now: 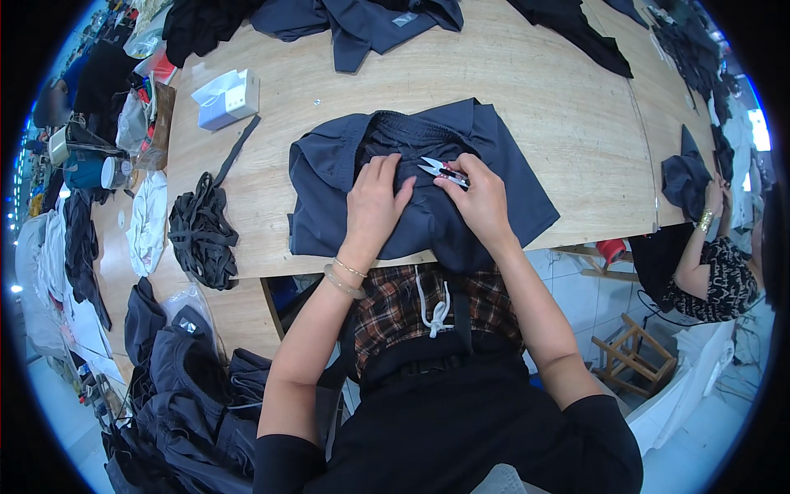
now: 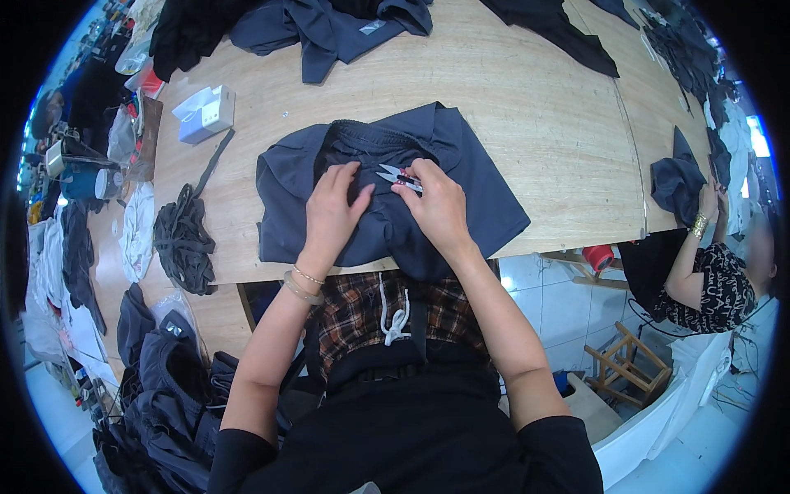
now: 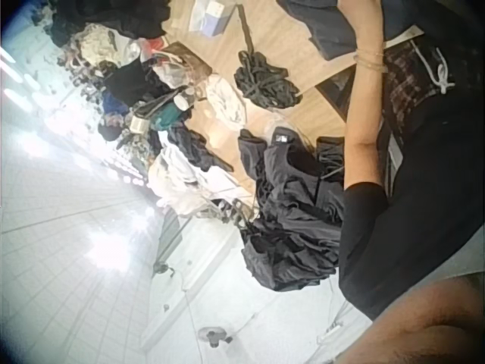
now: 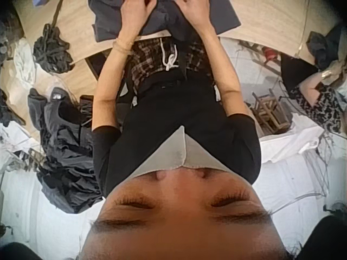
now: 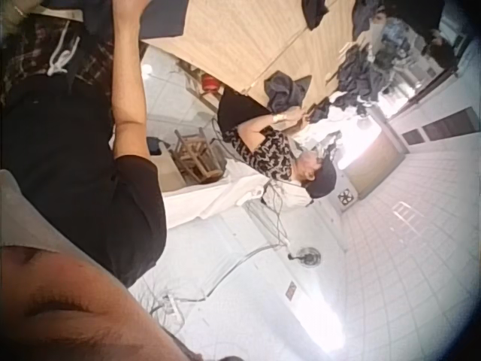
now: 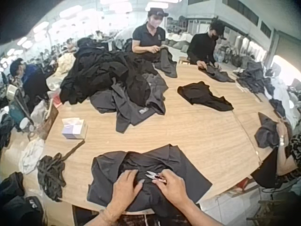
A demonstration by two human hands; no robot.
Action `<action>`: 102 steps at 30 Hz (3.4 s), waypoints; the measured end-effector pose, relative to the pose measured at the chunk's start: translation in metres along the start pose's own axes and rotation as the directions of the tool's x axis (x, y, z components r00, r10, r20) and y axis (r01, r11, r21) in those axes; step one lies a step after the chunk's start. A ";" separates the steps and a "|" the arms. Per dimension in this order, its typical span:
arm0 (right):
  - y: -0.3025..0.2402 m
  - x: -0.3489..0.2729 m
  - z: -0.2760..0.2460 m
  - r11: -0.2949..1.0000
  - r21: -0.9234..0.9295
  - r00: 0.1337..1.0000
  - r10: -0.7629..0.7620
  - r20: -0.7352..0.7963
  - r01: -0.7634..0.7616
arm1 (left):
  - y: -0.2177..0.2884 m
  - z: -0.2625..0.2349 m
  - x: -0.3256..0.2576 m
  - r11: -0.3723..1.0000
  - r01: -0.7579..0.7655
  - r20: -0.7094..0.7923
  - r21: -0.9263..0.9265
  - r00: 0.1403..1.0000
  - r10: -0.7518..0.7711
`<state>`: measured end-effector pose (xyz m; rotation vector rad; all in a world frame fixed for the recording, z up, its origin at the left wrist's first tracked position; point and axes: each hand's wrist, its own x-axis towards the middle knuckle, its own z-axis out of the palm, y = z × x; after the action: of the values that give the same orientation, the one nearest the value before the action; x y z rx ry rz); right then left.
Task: The person uses small scissors to trim loose threads and excess fabric from the waistband and seams of a pair of dark shorts. The person repeatedly snips small pieces of thread and fabric while holding the garment on a wooden table.
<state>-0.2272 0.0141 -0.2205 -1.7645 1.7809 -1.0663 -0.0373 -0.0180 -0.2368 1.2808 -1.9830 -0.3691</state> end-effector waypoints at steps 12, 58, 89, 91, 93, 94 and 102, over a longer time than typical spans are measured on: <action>0.002 0.002 0.000 0.984 0.104 0.990 0.141 0.016 -0.142 | -0.010 0.020 0.004 0.889 0.360 -0.084 -0.283 0.914 -0.397; 0.004 0.020 -0.014 0.691 0.589 0.906 0.363 0.219 -0.419 | 0.024 -0.019 0.009 0.935 0.196 0.172 -0.295 0.974 -0.150; -0.007 0.011 -0.004 0.998 -0.066 0.995 -0.005 0.100 0.011 | -0.025 0.014 0.024 0.891 0.338 0.245 -0.304 0.931 -0.270; -0.007 0.012 -0.002 0.991 -0.115 0.991 -0.062 0.117 0.076 | -0.029 0.014 0.023 0.873 0.363 0.269 -0.327 0.921 -0.282; -0.009 0.014 -0.002 0.982 -0.136 0.985 -0.109 0.136 0.127 | -0.034 0.015 0.024 0.856 0.388 0.295 -0.340 0.909 -0.295; -0.010 0.015 -0.003 0.980 -0.137 0.982 -0.124 0.143 0.144 | -0.034 0.015 0.025 0.851 0.397 0.304 -0.344 0.904 -0.299; -0.011 0.019 0.000 0.957 -0.187 0.970 -0.198 0.139 0.222 | -0.038 0.016 0.027 0.819 0.434 0.340 -0.374 0.886 -0.315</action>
<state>-0.2220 -0.0037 -0.2081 -2.1325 1.7081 -0.8619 -0.0302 -0.0611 -0.2590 1.3657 -1.6917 -1.1754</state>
